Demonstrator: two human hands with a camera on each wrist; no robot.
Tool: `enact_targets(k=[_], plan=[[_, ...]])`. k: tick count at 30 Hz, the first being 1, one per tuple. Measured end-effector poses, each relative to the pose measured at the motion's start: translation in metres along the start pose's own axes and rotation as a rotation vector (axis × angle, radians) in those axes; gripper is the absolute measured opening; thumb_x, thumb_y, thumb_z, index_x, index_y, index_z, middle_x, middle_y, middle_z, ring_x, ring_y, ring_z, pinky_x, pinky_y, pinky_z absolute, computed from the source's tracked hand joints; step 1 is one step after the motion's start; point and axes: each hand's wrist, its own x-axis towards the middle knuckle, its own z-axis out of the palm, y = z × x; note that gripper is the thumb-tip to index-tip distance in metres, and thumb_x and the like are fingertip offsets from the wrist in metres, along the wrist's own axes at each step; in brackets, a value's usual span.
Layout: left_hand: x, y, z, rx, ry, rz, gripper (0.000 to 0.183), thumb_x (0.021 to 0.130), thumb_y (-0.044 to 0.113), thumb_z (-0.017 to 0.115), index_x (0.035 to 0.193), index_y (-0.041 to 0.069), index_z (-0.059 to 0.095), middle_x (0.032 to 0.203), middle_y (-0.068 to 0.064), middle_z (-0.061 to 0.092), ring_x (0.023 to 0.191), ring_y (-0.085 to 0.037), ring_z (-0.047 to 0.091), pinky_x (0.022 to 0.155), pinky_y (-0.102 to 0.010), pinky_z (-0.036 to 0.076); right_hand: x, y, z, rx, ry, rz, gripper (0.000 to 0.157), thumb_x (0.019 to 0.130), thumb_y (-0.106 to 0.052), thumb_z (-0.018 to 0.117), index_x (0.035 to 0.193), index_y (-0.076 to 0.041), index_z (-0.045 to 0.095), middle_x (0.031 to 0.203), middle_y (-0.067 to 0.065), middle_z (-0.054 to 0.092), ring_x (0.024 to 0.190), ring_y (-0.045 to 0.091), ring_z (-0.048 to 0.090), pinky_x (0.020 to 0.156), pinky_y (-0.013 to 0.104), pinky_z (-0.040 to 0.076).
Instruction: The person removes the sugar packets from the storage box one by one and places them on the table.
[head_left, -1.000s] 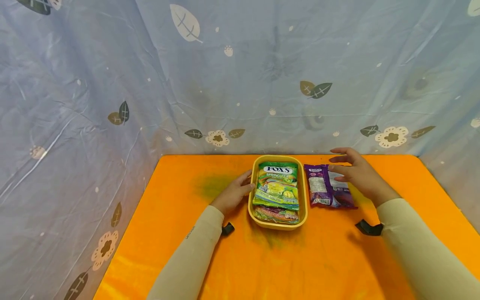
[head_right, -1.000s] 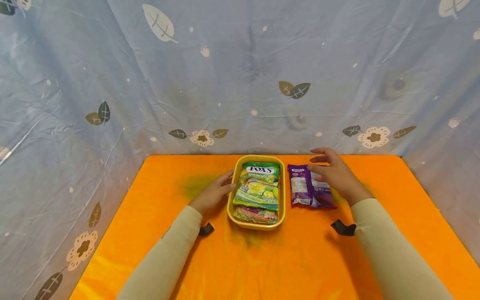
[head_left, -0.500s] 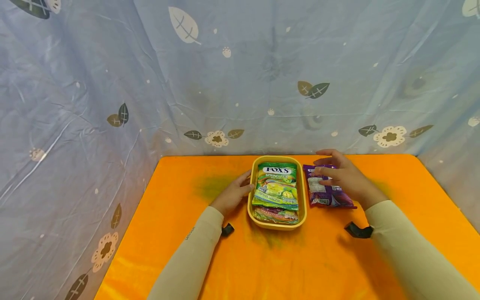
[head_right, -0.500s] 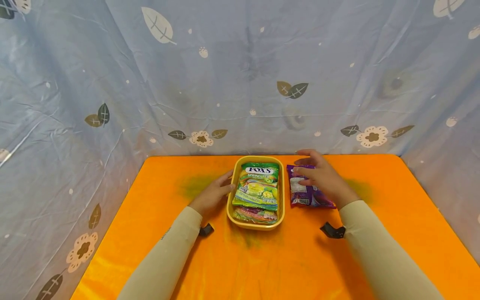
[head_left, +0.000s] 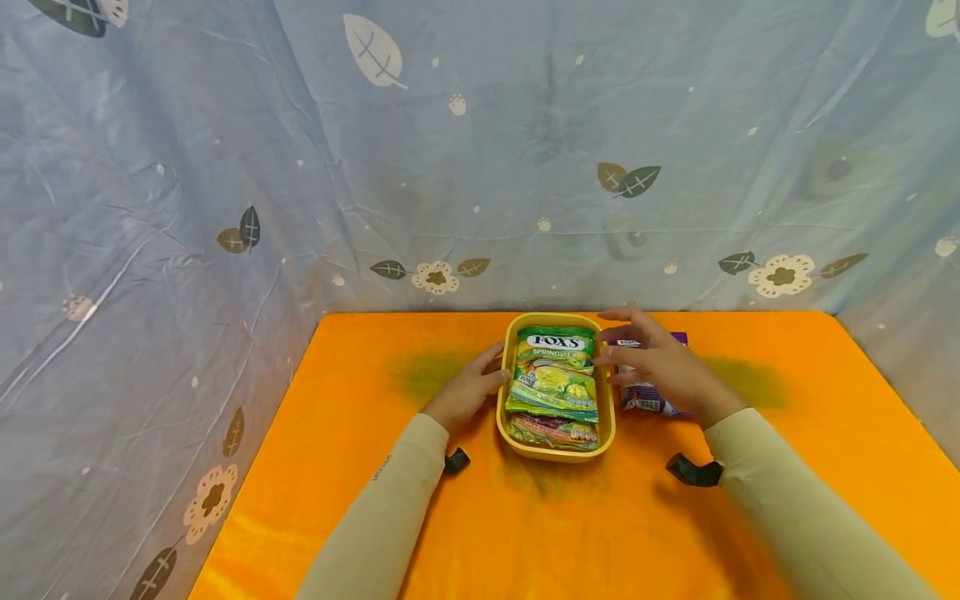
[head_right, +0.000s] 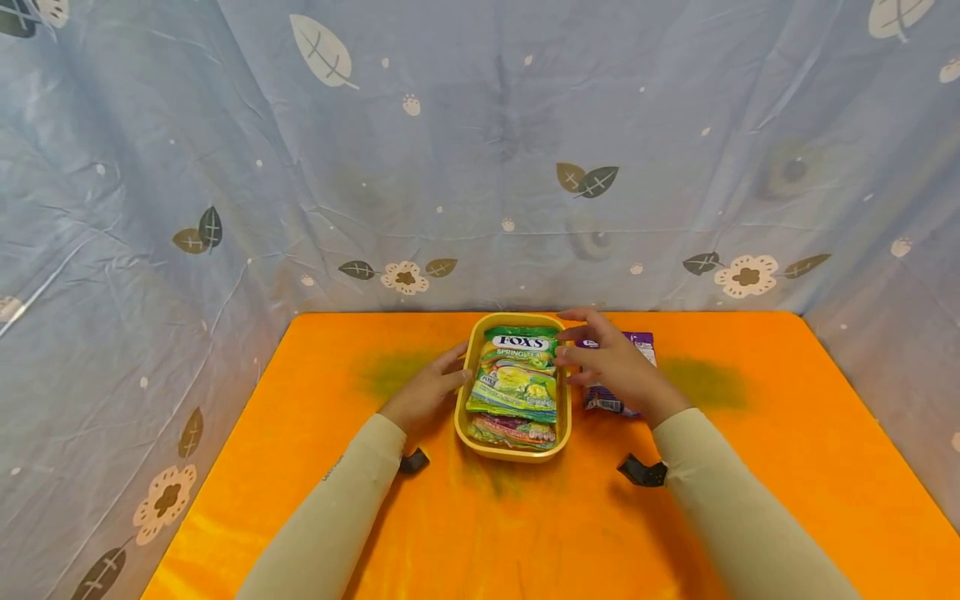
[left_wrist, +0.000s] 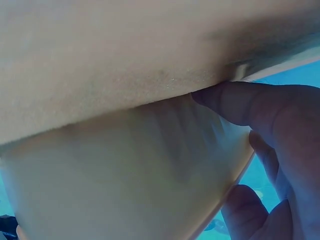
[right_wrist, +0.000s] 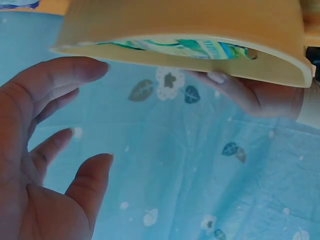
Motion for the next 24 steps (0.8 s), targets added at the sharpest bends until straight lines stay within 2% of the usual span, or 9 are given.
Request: enact_targets(k=[8, 16, 21, 24], plan=[[-0.001, 0.001, 0.0, 0.013, 0.001, -0.005, 0.058, 0.098, 0.031, 0.054, 0.151, 0.032, 0.03, 0.143, 0.003, 0.043, 0.12, -0.014, 0.05, 0.099, -0.037, 0.042, 0.005, 0.003, 0.015, -0.029, -0.023, 0.002, 0.064, 0.092, -0.027, 0.065, 0.147, -0.022, 0.031, 0.139, 0.024, 0.034, 0.111, 0.047, 0.052, 0.083, 0.055, 0.05], [-0.001, -0.001, -0.001, 0.007, -0.006, 0.012, 0.058, 0.099, 0.033, 0.054, 0.151, 0.033, 0.029, 0.143, 0.004, 0.043, 0.119, -0.015, 0.051, 0.098, -0.037, 0.042, 0.006, -0.001, 0.037, -0.263, 0.014, 0.072, 0.072, 0.088, -0.046, 0.066, 0.147, -0.029, 0.03, 0.142, 0.016, 0.034, 0.104, 0.038, 0.058, 0.081, 0.049, 0.052], [-0.001, -0.002, -0.002, -0.023, -0.013, 0.006, 0.057, 0.099, 0.031, 0.053, 0.151, 0.032, 0.029, 0.143, 0.003, 0.043, 0.115, -0.017, 0.055, 0.095, -0.038, 0.046, 0.01, -0.004, 0.051, -0.45, 0.072, 0.094, 0.081, 0.087, -0.059, 0.059, 0.151, -0.023, 0.025, 0.143, 0.02, 0.034, 0.117, 0.04, 0.048, 0.092, 0.059, 0.043], [0.0, -0.002, -0.002, -0.031, -0.016, 0.006, 0.057, 0.099, 0.031, 0.053, 0.151, 0.033, 0.029, 0.145, 0.003, 0.041, 0.114, -0.017, 0.055, 0.093, -0.038, 0.047, 0.013, -0.009, 0.057, -0.481, 0.094, 0.119, 0.084, 0.089, -0.066, 0.047, 0.152, -0.018, 0.021, 0.145, 0.021, 0.033, 0.128, 0.042, 0.037, 0.097, 0.064, 0.033]])
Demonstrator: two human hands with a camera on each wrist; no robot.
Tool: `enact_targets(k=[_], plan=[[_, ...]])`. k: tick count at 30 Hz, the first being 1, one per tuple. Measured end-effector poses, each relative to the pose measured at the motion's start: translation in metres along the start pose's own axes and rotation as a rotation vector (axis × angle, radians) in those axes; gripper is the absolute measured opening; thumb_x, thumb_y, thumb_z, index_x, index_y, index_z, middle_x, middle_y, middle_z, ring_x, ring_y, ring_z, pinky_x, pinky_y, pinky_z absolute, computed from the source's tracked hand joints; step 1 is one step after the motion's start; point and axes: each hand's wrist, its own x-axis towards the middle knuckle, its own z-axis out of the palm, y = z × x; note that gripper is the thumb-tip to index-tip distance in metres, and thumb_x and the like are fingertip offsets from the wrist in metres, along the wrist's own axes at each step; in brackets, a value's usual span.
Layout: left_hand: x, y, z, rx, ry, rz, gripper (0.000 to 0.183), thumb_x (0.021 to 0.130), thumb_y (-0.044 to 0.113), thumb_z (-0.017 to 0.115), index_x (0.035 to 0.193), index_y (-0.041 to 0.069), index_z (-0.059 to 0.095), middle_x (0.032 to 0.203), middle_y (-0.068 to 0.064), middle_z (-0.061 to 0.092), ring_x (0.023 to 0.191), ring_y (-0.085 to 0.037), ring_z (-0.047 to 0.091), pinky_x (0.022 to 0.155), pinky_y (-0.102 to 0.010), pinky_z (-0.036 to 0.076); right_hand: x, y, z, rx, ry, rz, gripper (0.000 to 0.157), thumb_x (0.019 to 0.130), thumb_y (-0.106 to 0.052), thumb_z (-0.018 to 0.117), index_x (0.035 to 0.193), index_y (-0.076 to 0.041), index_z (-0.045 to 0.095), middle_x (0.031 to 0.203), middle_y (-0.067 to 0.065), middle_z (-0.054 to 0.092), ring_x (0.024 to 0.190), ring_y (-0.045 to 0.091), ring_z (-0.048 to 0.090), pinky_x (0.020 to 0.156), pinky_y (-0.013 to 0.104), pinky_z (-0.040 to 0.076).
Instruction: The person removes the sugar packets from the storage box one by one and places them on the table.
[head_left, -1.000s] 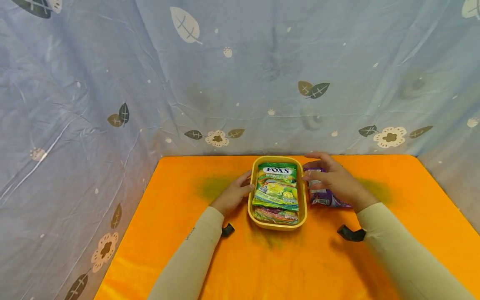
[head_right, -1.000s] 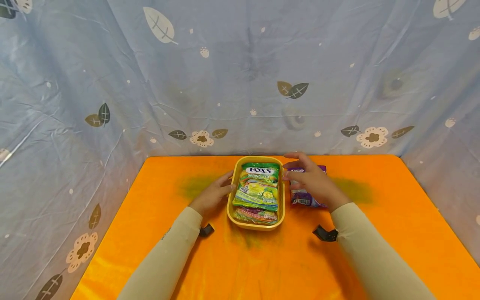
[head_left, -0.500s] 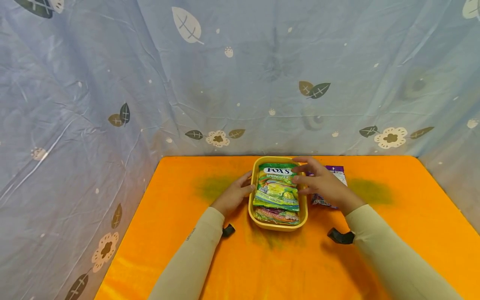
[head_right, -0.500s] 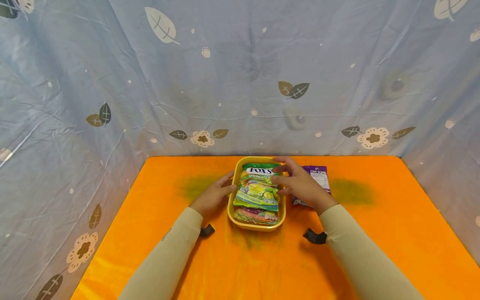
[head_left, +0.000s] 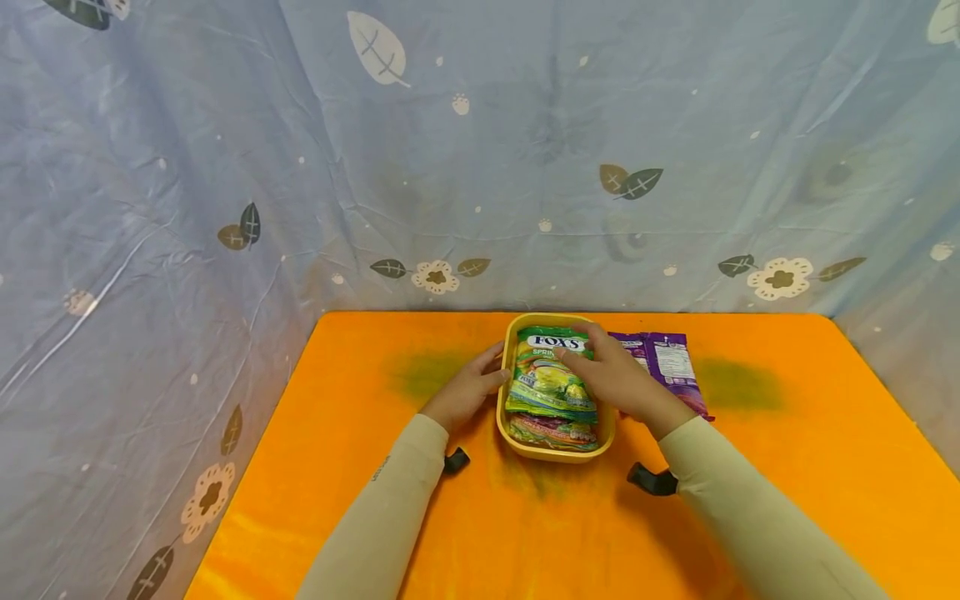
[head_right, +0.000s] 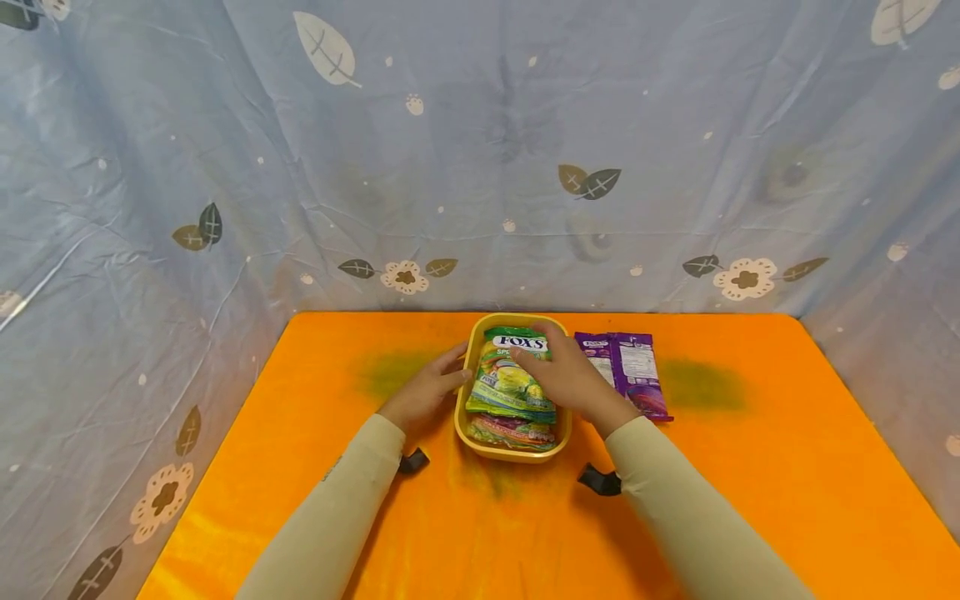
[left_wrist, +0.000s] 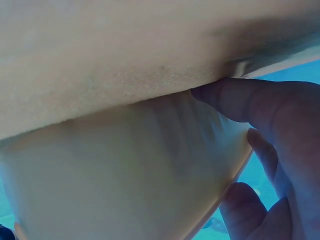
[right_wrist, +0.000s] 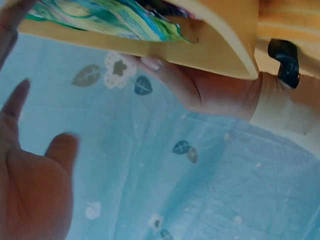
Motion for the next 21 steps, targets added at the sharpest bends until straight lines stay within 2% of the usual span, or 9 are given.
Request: enact_targets(k=[6, 9, 12, 17, 21], plan=[[0.0, 0.0, -0.001, 0.008, 0.003, -0.003, 0.058, 0.099, 0.031, 0.053, 0.151, 0.034, 0.028, 0.146, 0.004, 0.04, 0.116, -0.015, 0.054, 0.094, -0.036, 0.046, 0.003, -0.01, 0.003, 0.157, -0.041, 0.102, 0.091, 0.086, -0.077, 0.028, 0.154, -0.02, 0.01, 0.153, 0.014, 0.019, 0.136, 0.043, 0.021, 0.096, 0.071, 0.025], [0.0, 0.0, 0.0, 0.024, 0.007, -0.008, 0.058, 0.099, 0.03, 0.053, 0.151, 0.033, 0.028, 0.145, 0.005, 0.041, 0.116, -0.014, 0.054, 0.094, -0.036, 0.046, 0.006, -0.01, 0.005, 0.196, -0.048, 0.114, 0.091, 0.086, -0.077, 0.027, 0.154, -0.02, 0.007, 0.154, 0.013, 0.015, 0.138, 0.043, 0.018, 0.097, 0.072, 0.022], [0.0, 0.0, 0.0, 0.008, -0.005, 0.0, 0.058, 0.099, 0.029, 0.052, 0.152, 0.031, 0.027, 0.145, 0.004, 0.041, 0.116, -0.014, 0.053, 0.094, -0.036, 0.046, 0.008, -0.007, 0.008, 0.253, -0.042, 0.116, 0.093, 0.086, -0.077, 0.029, 0.154, -0.018, 0.006, 0.154, 0.015, 0.012, 0.137, 0.044, 0.018, 0.096, 0.073, 0.023], [0.002, 0.0, 0.0, -0.04, -0.025, 0.013, 0.058, 0.1, 0.026, 0.052, 0.152, 0.029, 0.026, 0.146, 0.001, 0.04, 0.118, -0.017, 0.053, 0.095, -0.038, 0.045, 0.01, -0.004, 0.013, 0.359, 0.019, 0.165, 0.097, 0.084, -0.078, 0.035, 0.154, -0.018, 0.006, 0.154, 0.015, 0.01, 0.135, 0.045, 0.02, 0.096, 0.07, 0.028], [0.003, -0.001, -0.001, -0.021, -0.008, 0.006, 0.058, 0.1, 0.027, 0.052, 0.152, 0.031, 0.027, 0.144, 0.004, 0.041, 0.118, -0.015, 0.051, 0.096, -0.037, 0.044, 0.01, -0.005, 0.014, 0.407, 0.076, 0.2, 0.096, 0.084, -0.077, 0.035, 0.154, -0.017, 0.006, 0.153, 0.015, 0.013, 0.135, 0.043, 0.023, 0.099, 0.065, 0.029]])
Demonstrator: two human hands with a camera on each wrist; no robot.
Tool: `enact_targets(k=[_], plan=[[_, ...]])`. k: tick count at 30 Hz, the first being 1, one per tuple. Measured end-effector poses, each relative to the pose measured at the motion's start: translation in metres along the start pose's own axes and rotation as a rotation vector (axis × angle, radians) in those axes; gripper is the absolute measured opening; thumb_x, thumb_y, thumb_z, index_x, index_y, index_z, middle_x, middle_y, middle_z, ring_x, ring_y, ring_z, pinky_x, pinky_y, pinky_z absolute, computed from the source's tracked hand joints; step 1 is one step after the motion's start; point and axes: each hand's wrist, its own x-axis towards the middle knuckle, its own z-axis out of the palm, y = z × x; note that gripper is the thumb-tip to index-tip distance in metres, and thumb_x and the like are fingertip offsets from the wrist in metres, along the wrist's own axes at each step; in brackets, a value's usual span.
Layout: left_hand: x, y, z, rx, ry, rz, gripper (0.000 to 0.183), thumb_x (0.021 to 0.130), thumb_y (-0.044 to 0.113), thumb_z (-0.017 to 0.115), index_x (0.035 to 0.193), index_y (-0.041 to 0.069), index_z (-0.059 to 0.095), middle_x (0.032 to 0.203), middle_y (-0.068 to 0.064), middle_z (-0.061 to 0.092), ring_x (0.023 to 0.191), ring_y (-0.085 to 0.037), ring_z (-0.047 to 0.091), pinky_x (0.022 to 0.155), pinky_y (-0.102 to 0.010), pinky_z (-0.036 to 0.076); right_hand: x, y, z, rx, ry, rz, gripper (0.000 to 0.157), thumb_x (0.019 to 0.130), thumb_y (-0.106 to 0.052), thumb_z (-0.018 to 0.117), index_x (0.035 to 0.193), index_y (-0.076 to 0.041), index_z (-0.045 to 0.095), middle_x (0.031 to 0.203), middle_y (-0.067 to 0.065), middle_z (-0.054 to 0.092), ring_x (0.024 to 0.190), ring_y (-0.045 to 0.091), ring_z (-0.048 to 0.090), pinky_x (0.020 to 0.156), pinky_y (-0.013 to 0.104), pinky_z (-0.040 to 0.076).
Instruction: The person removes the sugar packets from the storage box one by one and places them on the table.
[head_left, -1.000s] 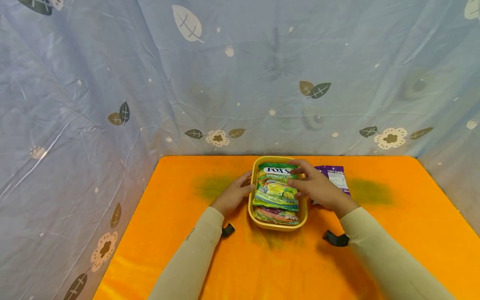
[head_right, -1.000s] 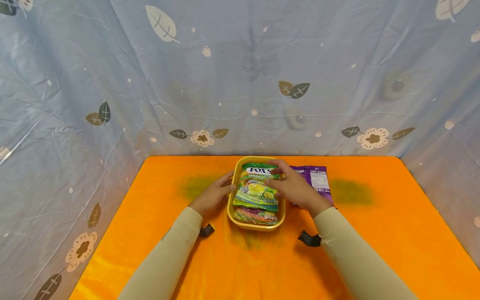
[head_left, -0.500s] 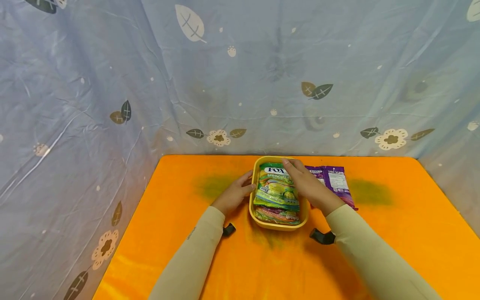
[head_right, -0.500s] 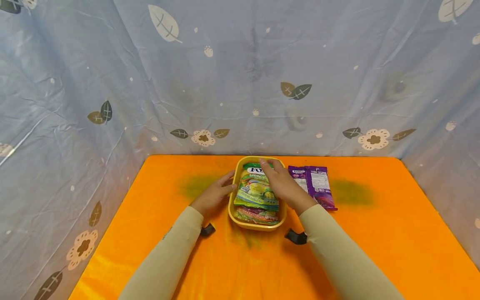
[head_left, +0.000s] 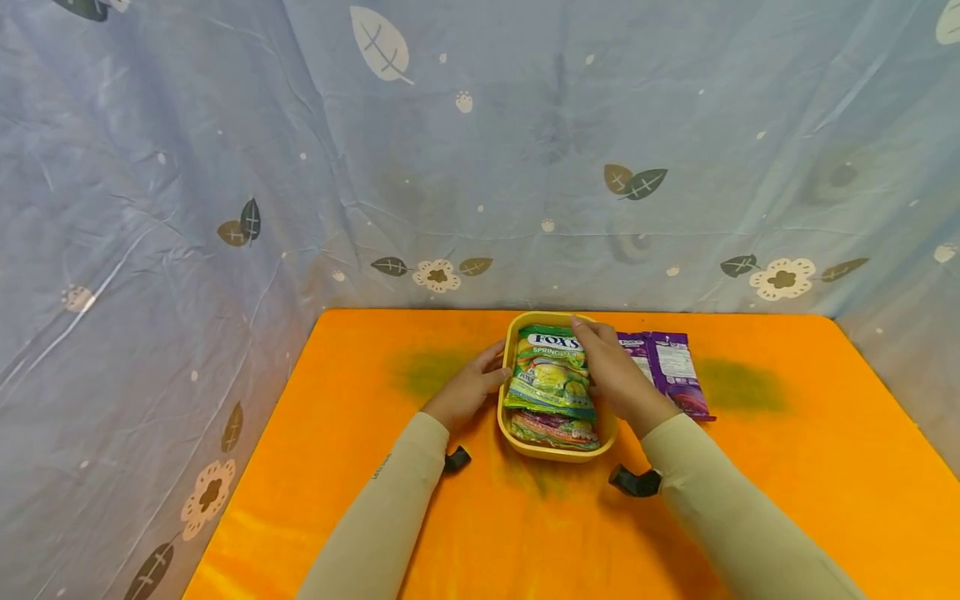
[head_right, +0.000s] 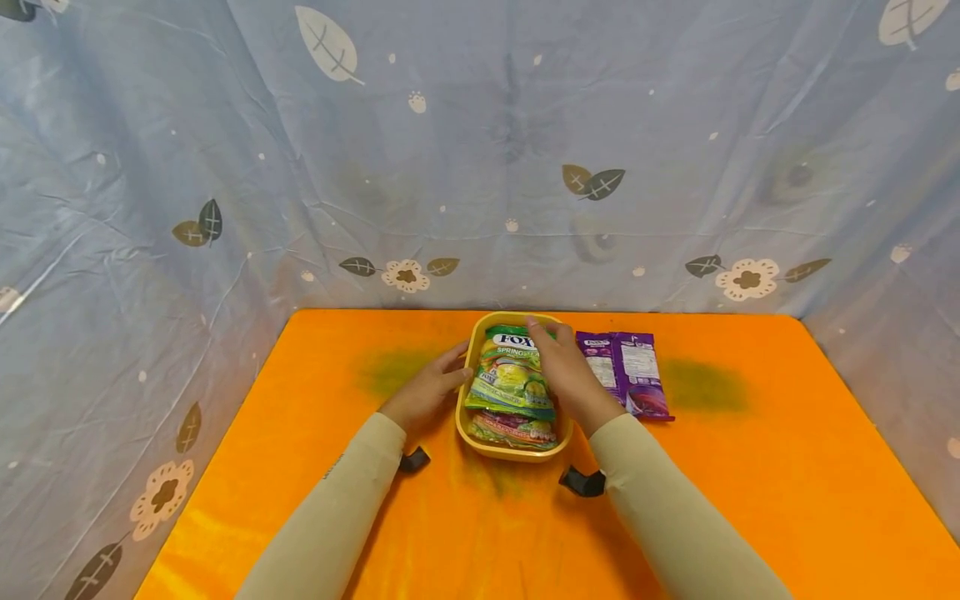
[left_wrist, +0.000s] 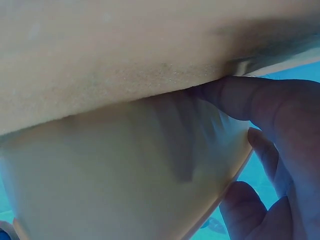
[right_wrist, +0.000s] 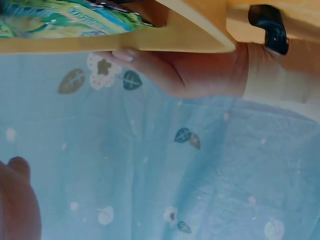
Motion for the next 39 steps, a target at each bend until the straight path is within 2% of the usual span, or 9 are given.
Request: enact_targets(k=[12, 20, 24, 26, 27, 29, 31, 33, 39], plan=[[-0.001, 0.0, 0.001, 0.006, -0.001, -0.011, 0.057, 0.1, 0.028, 0.052, 0.151, 0.034, 0.028, 0.145, 0.004, 0.04, 0.117, -0.015, 0.052, 0.095, -0.037, 0.045, -0.005, 0.003, 0.003, 0.32, 0.058, 0.019, 0.091, 0.09, -0.065, 0.045, 0.153, -0.014, 0.003, 0.153, 0.017, 0.011, 0.137, 0.042, 0.017, 0.106, 0.059, 0.02], [-0.001, -0.002, -0.002, -0.02, -0.012, 0.0, 0.056, 0.099, 0.03, 0.053, 0.15, 0.035, 0.029, 0.145, 0.002, 0.041, 0.116, -0.017, 0.054, 0.093, -0.038, 0.047, -0.006, 0.005, 0.0, 0.571, -0.029, 0.009, 0.087, 0.096, -0.049, 0.049, 0.153, -0.016, -0.008, 0.154, 0.019, -0.016, 0.136, 0.051, -0.008, 0.107, 0.061, 0.005], [0.0, -0.003, -0.004, -0.031, -0.015, 0.009, 0.056, 0.1, 0.029, 0.053, 0.15, 0.035, 0.03, 0.145, 0.001, 0.04, 0.116, -0.018, 0.054, 0.093, -0.038, 0.047, -0.004, 0.011, -0.004, 0.534, -0.103, -0.008, 0.082, 0.099, -0.041, 0.049, 0.153, -0.011, -0.005, 0.155, 0.024, -0.007, 0.139, 0.045, -0.002, 0.111, 0.054, 0.006], [0.0, -0.003, -0.004, -0.022, -0.01, 0.015, 0.056, 0.1, 0.028, 0.052, 0.15, 0.034, 0.029, 0.145, 0.001, 0.04, 0.117, -0.018, 0.053, 0.093, -0.038, 0.047, -0.001, 0.015, -0.005, 0.489, -0.128, -0.021, 0.076, 0.1, -0.036, 0.049, 0.154, -0.008, 0.004, 0.153, 0.025, 0.007, 0.138, 0.04, 0.015, 0.113, 0.047, 0.013], [0.0, -0.003, -0.004, -0.014, -0.007, 0.018, 0.056, 0.1, 0.028, 0.052, 0.151, 0.034, 0.029, 0.145, 0.001, 0.04, 0.118, -0.017, 0.053, 0.093, -0.038, 0.047, 0.001, 0.017, -0.005, 0.459, -0.136, -0.027, 0.071, 0.1, -0.035, 0.05, 0.153, -0.008, 0.01, 0.149, 0.022, 0.017, 0.133, 0.037, 0.025, 0.111, 0.044, 0.019], [0.0, -0.001, -0.004, -0.007, -0.004, 0.021, 0.057, 0.1, 0.028, 0.052, 0.151, 0.033, 0.028, 0.146, 0.0, 0.04, 0.118, -0.018, 0.053, 0.094, -0.038, 0.046, 0.004, 0.019, -0.004, 0.401, -0.14, -0.042, 0.065, 0.099, -0.033, 0.052, 0.151, -0.008, 0.02, 0.125, 0.018, 0.038, 0.106, 0.029, 0.041, 0.099, 0.037, 0.033], [-0.001, 0.0, -0.003, -0.003, -0.003, 0.019, 0.057, 0.1, 0.028, 0.052, 0.152, 0.032, 0.028, 0.146, 0.0, 0.04, 0.117, -0.018, 0.053, 0.094, -0.038, 0.046, 0.007, 0.019, -0.001, 0.35, -0.129, -0.041, 0.062, 0.098, -0.033, 0.055, 0.149, -0.012, 0.026, 0.104, 0.011, 0.039, 0.086, 0.025, 0.038, 0.084, 0.035, 0.038], [-0.001, 0.001, -0.002, -0.012, -0.005, 0.01, 0.057, 0.1, 0.028, 0.052, 0.152, 0.032, 0.028, 0.146, 0.001, 0.04, 0.117, -0.018, 0.053, 0.093, -0.038, 0.047, 0.009, 0.02, 0.001, 0.315, -0.119, -0.027, 0.061, 0.097, -0.032, 0.057, 0.149, -0.016, 0.029, 0.099, 0.009, 0.041, 0.081, 0.023, 0.044, 0.078, 0.032, 0.043], [0.0, 0.0, 0.0, -0.006, 0.004, -0.002, 0.057, 0.1, 0.027, 0.052, 0.152, 0.032, 0.028, 0.146, 0.003, 0.04, 0.116, -0.015, 0.053, 0.093, -0.036, 0.047, 0.016, 0.025, 0.004, 0.268, -0.127, 0.014, 0.061, 0.096, -0.027, 0.058, 0.149, -0.025, 0.028, 0.131, 0.019, 0.04, 0.102, 0.033, 0.058, 0.084, 0.042, 0.052]])
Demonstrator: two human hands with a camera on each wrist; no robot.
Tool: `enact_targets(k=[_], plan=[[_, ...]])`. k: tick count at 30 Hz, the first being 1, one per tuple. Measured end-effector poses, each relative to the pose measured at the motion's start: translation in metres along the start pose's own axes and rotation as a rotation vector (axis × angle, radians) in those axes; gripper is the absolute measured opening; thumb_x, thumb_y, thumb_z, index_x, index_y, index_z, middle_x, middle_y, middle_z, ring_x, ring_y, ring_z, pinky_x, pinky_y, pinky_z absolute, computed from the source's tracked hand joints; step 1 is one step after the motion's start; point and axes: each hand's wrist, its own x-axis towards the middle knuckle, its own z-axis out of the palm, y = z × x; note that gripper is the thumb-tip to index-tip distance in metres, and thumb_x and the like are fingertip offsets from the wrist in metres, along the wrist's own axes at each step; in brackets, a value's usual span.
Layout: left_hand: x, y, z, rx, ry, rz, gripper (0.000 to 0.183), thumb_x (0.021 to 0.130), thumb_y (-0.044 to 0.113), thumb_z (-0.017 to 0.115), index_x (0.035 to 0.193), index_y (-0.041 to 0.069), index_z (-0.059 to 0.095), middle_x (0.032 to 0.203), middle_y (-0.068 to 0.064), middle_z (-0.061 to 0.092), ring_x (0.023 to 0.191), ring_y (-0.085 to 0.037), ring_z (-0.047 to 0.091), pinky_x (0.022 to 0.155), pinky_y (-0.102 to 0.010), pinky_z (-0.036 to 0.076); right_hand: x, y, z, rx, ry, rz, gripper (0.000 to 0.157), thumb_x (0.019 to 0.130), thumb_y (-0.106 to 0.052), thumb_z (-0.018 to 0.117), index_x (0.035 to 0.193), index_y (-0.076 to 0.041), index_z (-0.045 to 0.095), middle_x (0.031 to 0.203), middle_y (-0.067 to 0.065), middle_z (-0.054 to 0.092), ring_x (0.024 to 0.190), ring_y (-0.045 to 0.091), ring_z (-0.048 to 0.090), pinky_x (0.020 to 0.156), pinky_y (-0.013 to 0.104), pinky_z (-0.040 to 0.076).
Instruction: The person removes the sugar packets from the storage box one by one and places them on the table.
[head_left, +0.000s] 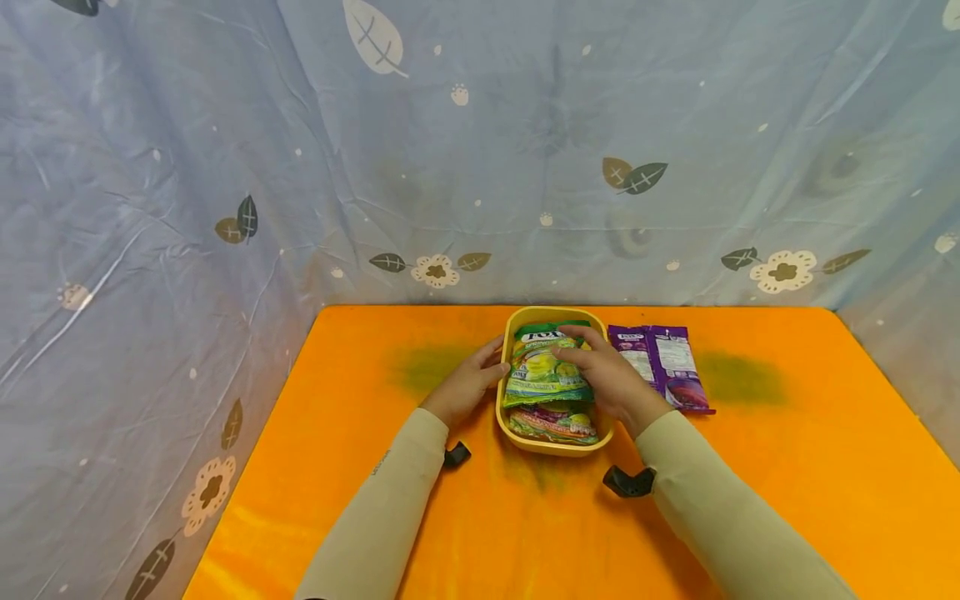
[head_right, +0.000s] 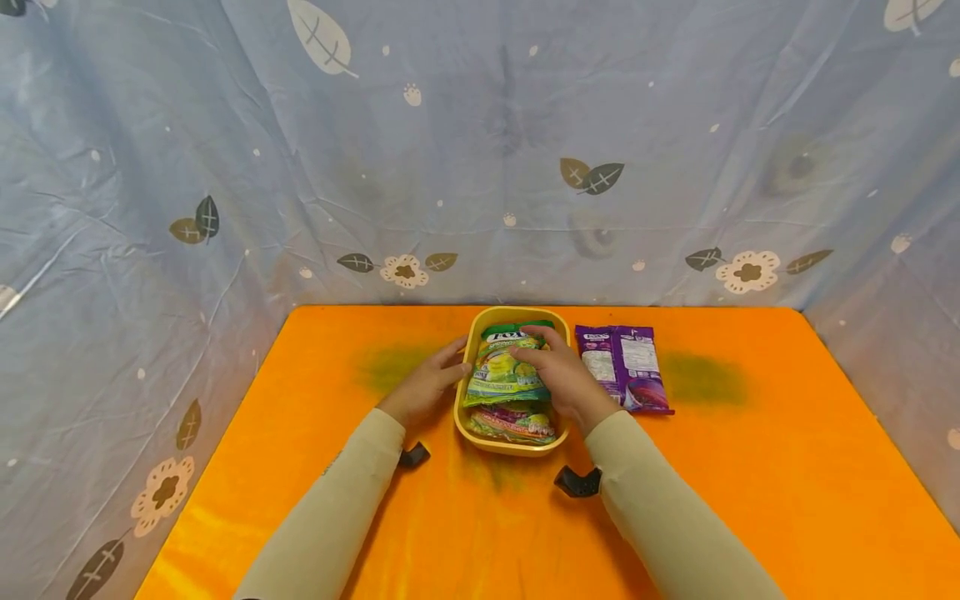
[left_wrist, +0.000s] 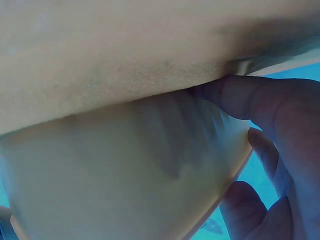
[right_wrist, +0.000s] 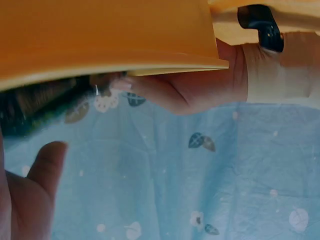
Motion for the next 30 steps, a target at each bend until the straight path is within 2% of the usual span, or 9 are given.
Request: enact_targets(k=[5, 13, 23, 30], plan=[[0.001, -0.001, 0.0, -0.014, -0.008, 0.011, 0.057, 0.1, 0.026, 0.051, 0.152, 0.029, 0.027, 0.147, -0.001, 0.039, 0.118, -0.018, 0.052, 0.093, -0.038, 0.047, 0.004, 0.006, 0.003, -0.017, -0.021, 0.002, 0.06, 0.096, -0.026, 0.059, 0.148, -0.026, 0.03, 0.13, 0.02, 0.04, 0.1, 0.035, 0.059, 0.081, 0.045, 0.053], [0.001, -0.001, 0.0, -0.047, -0.016, 0.01, 0.056, 0.101, 0.025, 0.05, 0.152, 0.029, 0.028, 0.147, -0.003, 0.038, 0.117, -0.021, 0.054, 0.092, -0.039, 0.047, 0.01, 0.011, 0.006, -0.043, 0.007, -0.046, 0.055, 0.096, -0.015, 0.058, 0.145, -0.028, 0.035, 0.128, 0.018, 0.041, 0.098, 0.035, 0.059, 0.078, 0.044, 0.054], [-0.001, 0.001, 0.002, -0.072, -0.028, 0.023, 0.055, 0.102, 0.022, 0.049, 0.152, 0.03, 0.028, 0.146, -0.004, 0.039, 0.118, -0.021, 0.053, 0.095, -0.041, 0.045, 0.011, 0.013, 0.006, -0.103, -0.017, -0.101, 0.051, 0.096, -0.009, 0.057, 0.143, -0.022, 0.041, 0.125, 0.021, 0.045, 0.096, 0.035, 0.06, 0.076, 0.043, 0.054], [-0.003, 0.002, 0.002, -0.079, -0.028, 0.015, 0.056, 0.101, 0.022, 0.049, 0.152, 0.028, 0.027, 0.145, 0.0, 0.041, 0.118, -0.019, 0.053, 0.095, -0.04, 0.045, 0.009, 0.017, 0.008, -0.152, -0.003, -0.133, 0.049, 0.096, -0.009, 0.058, 0.14, -0.024, 0.045, 0.128, 0.014, 0.044, 0.098, 0.034, 0.058, 0.078, 0.042, 0.054]])
